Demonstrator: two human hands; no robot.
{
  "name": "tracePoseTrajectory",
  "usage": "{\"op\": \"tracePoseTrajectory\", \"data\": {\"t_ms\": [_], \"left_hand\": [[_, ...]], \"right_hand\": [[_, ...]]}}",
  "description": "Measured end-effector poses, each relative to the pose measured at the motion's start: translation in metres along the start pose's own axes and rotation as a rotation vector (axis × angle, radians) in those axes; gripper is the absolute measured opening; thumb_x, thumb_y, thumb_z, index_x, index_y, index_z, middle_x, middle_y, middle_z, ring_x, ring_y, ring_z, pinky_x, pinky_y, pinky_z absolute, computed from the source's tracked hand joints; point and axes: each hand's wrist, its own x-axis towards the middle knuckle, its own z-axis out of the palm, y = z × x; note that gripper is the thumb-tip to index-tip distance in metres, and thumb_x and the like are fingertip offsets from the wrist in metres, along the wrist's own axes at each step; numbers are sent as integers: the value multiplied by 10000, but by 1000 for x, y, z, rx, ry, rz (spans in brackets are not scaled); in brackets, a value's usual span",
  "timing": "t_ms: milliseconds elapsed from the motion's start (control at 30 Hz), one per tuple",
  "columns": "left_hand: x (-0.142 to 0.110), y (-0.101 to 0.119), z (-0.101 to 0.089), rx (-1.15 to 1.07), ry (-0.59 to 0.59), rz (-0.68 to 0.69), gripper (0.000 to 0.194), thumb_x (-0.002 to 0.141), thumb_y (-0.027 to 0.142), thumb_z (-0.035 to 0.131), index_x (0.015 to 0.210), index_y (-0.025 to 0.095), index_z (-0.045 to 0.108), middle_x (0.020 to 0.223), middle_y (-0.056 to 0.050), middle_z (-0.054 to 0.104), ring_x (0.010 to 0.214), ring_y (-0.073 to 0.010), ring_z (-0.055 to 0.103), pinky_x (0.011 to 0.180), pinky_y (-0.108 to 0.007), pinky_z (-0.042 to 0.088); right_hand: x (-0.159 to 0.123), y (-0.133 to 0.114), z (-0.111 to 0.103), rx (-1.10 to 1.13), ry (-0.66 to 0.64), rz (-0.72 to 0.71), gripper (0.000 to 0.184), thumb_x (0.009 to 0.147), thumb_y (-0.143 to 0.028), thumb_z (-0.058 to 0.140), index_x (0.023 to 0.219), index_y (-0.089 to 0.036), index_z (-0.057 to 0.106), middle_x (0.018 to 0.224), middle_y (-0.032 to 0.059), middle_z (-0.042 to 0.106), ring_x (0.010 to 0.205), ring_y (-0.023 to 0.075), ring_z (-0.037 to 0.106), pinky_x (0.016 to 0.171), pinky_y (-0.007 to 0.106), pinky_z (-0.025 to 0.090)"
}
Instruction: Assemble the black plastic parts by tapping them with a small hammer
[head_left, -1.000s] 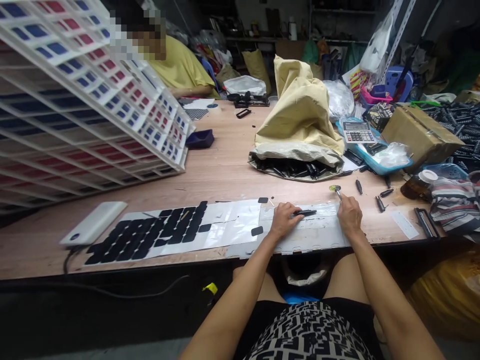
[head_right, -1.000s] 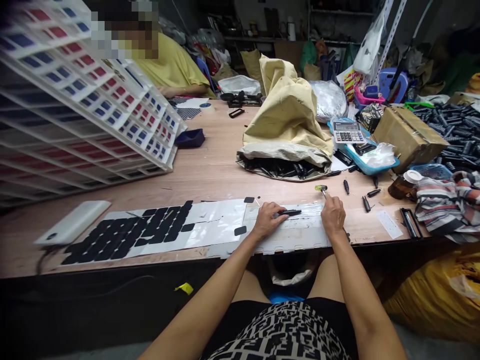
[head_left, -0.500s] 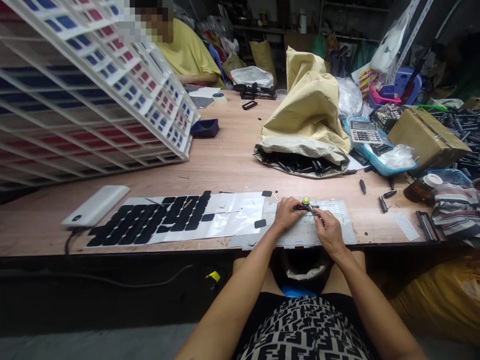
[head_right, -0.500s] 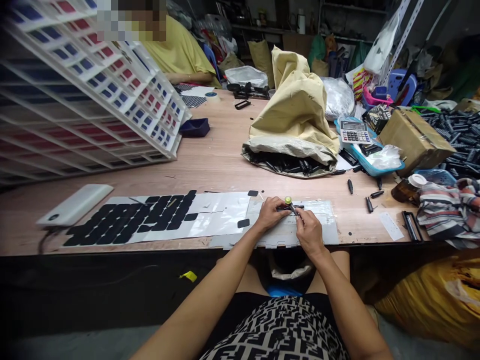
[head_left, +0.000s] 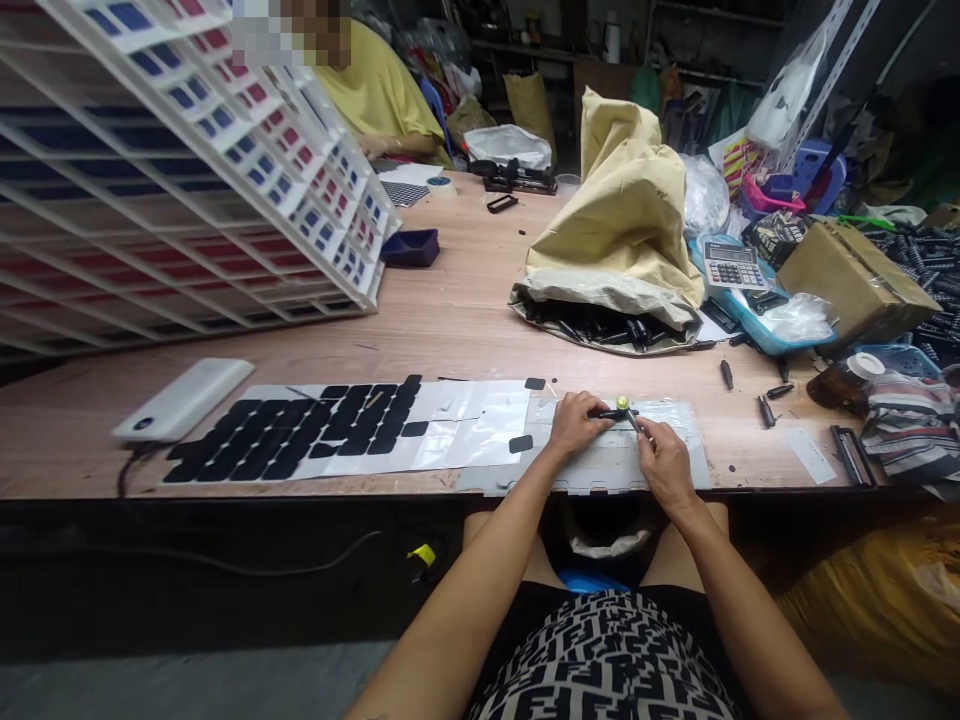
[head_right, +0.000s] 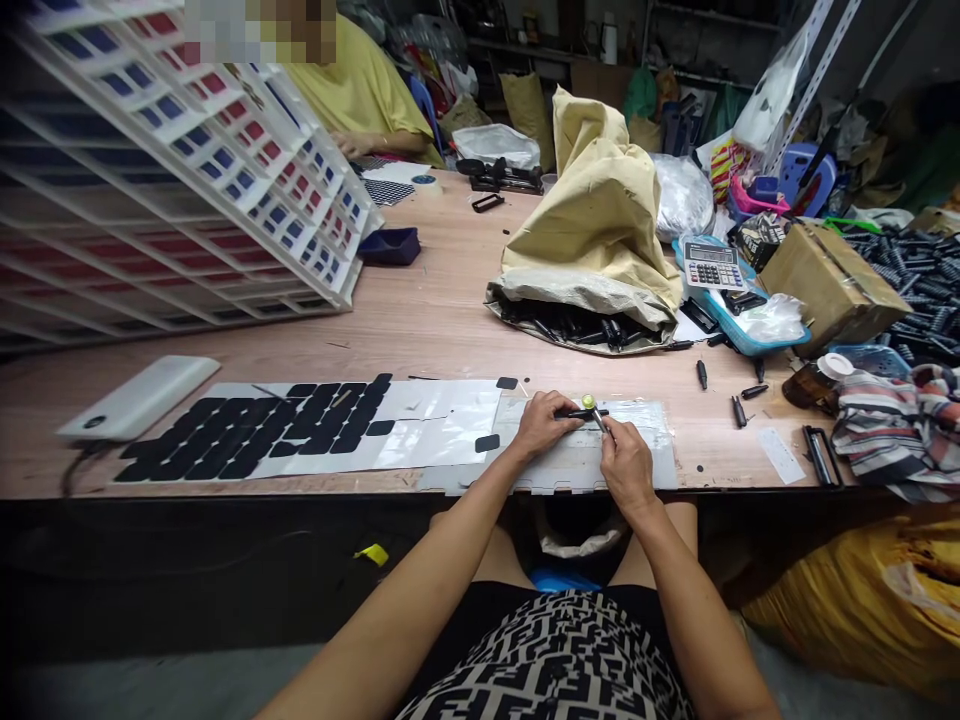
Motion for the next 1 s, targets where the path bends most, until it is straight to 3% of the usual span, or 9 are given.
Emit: {"op": "tracePoseTrajectory", "data": {"t_ms": [167,300,433,700,800,1000], "left_hand": [[0,0,0,3,-13,-2,134,761,267,807,874,255,736,931,-3,715,993,-245,568,910,-404,430],[-1,1,-1,-1,-16,-5,133,767,262,799,885,249,737,938,-6,713,998,-248,563,915,-405,427],[-2,3,-2,4,-24,-7,126,769,260,792,882,246,736,936,-8,708,994,-243,561,914,-393,430],[-8,1,-8,-3,-73,43,151,760,350,817,871,257,775,920,-22,695,1004,-251,554,930,-405,422],[-32,2,-12,-27,-137,152,175,778,397,815,905,278,793,982,-26,699,1026,-249,560,957,-419,413],[-114,9,-9,36,-170,421,176,747,351,849,915,328,804,1228,-33,663,1179,-286,537,1034,-468,384]], "right_hand": [[19,21,-14,-54,71,37,359,917,-213,484,1190,-181,714,1055,102,715,904,214,647,853,325,511],[48,52,-31,-297,159,134,378,901,-165,476,1188,-167,721,1033,119,692,919,229,596,811,323,464],[60,79,-32,-516,179,186,366,925,-140,458,1170,-148,729,983,126,667,884,231,541,758,319,397],[51,79,-19,-749,200,110,295,983,-164,420,1151,-150,662,987,125,607,884,242,482,688,330,296],[51,77,-20,-753,178,123,267,972,-159,434,1141,-146,640,996,128,596,892,247,474,693,332,294],[52,78,-19,-770,185,122,246,969,-165,436,1129,-152,623,1008,127,596,900,252,472,698,343,287]]}}
